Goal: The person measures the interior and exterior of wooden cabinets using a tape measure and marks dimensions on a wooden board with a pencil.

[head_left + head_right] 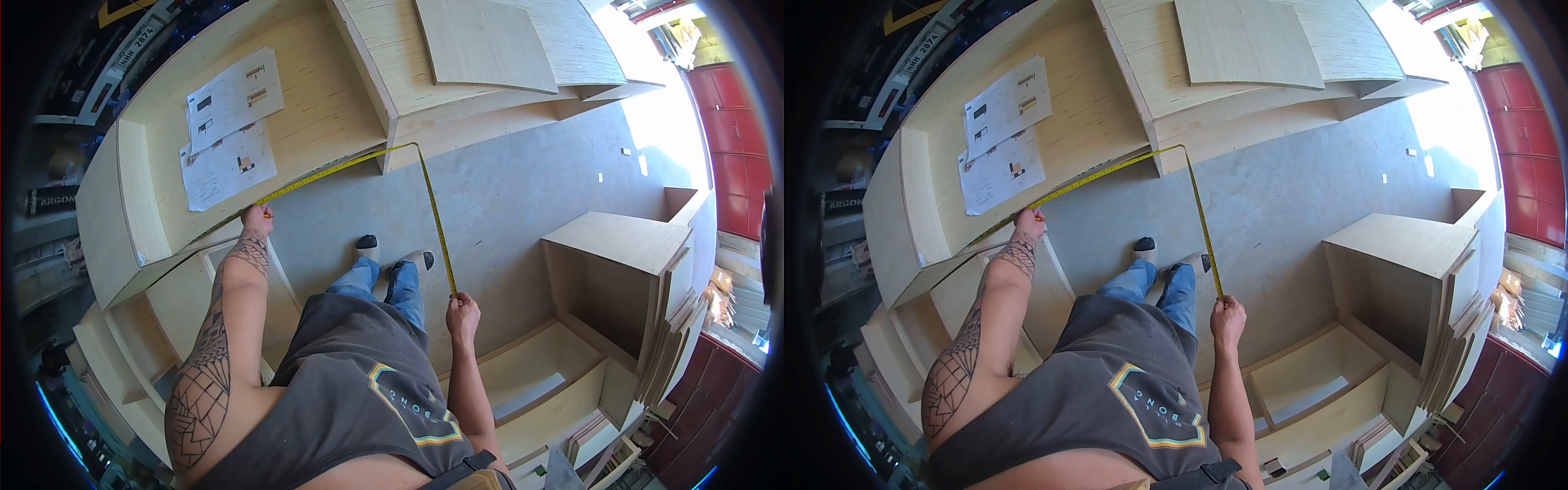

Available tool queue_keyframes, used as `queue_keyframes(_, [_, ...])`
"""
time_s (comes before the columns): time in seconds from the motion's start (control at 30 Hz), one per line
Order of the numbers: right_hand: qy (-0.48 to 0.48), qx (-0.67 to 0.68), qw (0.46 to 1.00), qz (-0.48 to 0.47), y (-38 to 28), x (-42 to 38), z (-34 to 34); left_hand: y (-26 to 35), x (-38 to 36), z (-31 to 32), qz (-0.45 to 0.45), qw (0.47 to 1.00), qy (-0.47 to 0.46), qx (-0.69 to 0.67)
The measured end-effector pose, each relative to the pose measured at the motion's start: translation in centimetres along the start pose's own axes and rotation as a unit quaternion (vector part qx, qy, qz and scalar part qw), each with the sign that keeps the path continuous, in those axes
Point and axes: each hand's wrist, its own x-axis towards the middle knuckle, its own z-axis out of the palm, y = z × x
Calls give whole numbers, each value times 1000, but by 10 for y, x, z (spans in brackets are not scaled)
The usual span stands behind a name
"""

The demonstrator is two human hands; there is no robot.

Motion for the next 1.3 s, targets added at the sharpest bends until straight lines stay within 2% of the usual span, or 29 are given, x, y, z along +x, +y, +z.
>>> queue_keyframes(0.27, [8,3,1000,3,1,0,4,-9,30,-11,10,1000,-20,-1])
queue_keyframes(1.17, [8,29,999,17,0,-7,11,-2,11,-8,-1,1000,-24,17])
queue_keyframes(1.23, [20,1,1000,5,0,-7,12,0,6,-4,3,999,-32,7])
queue_keyframes(1.3, [13,10,1000,8,0,-7,11,0,2,-1,7,1000,-4,-2])
